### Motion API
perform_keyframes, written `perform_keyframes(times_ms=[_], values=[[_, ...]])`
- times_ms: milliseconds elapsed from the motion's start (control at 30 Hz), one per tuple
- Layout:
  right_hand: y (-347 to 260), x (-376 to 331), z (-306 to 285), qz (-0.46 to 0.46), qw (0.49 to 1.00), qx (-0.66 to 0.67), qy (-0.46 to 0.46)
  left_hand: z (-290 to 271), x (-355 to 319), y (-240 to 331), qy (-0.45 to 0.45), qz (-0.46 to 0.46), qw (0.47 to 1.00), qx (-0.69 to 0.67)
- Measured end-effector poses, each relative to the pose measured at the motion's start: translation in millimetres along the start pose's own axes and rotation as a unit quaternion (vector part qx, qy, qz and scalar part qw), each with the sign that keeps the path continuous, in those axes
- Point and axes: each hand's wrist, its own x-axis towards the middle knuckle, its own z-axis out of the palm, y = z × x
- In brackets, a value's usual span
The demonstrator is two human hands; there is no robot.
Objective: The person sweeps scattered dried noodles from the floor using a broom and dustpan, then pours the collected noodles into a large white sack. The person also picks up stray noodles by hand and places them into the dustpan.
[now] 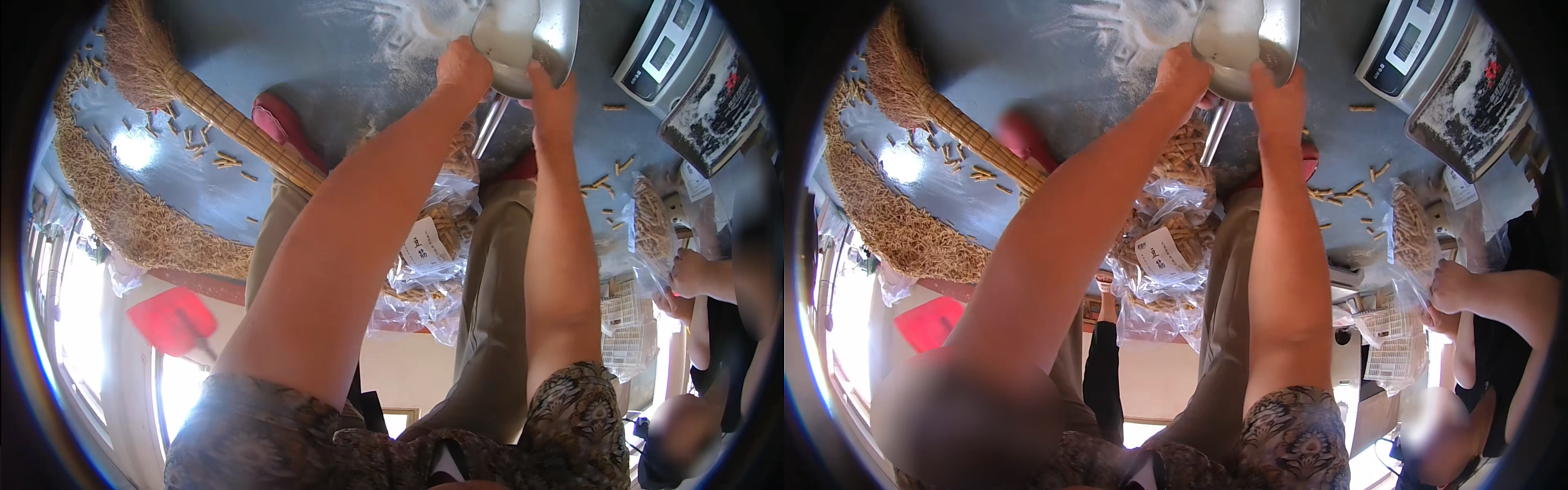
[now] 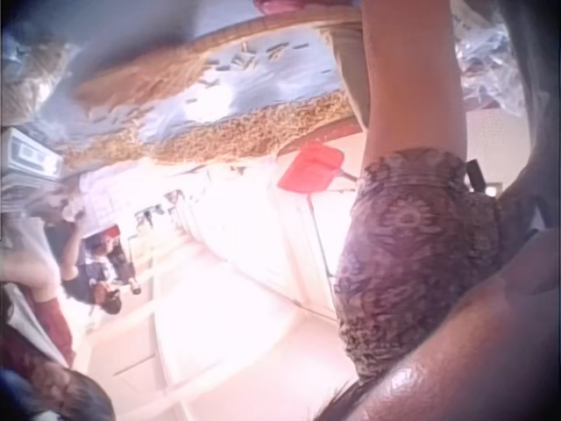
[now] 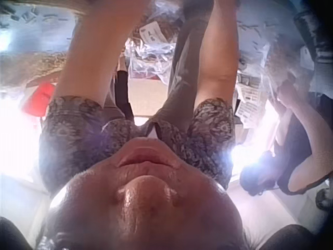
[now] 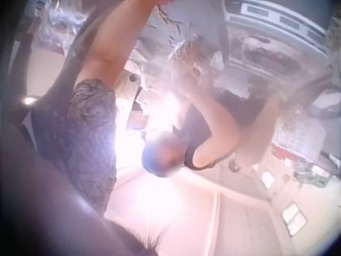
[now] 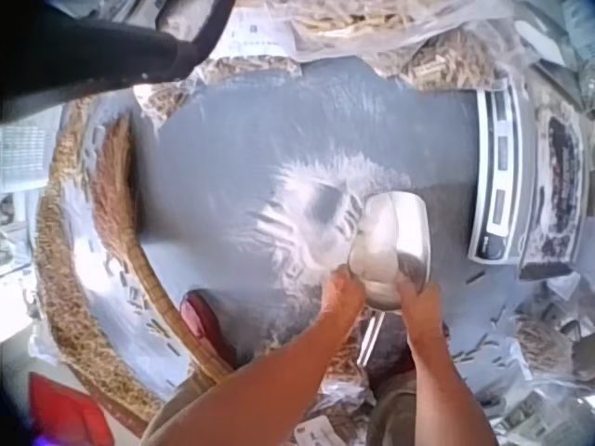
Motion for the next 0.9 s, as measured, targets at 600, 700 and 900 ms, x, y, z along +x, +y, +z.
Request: perform_keyframes(times_ms=[600,700,900], values=[[-10,-22,5,-0.113,0.941,-0.217,0.233,-21,6,2,0.056,0.053,0.958,-0.277],[-16,-27,21,-0.09,0.942,-0.239,0.218,20,-7,12,0.013,0.299,0.954,0.009],[-13,-26,23,-0.062,0.948,-0.226,0.215,-80,34,17,0.362,0.412,0.823,0.147]])
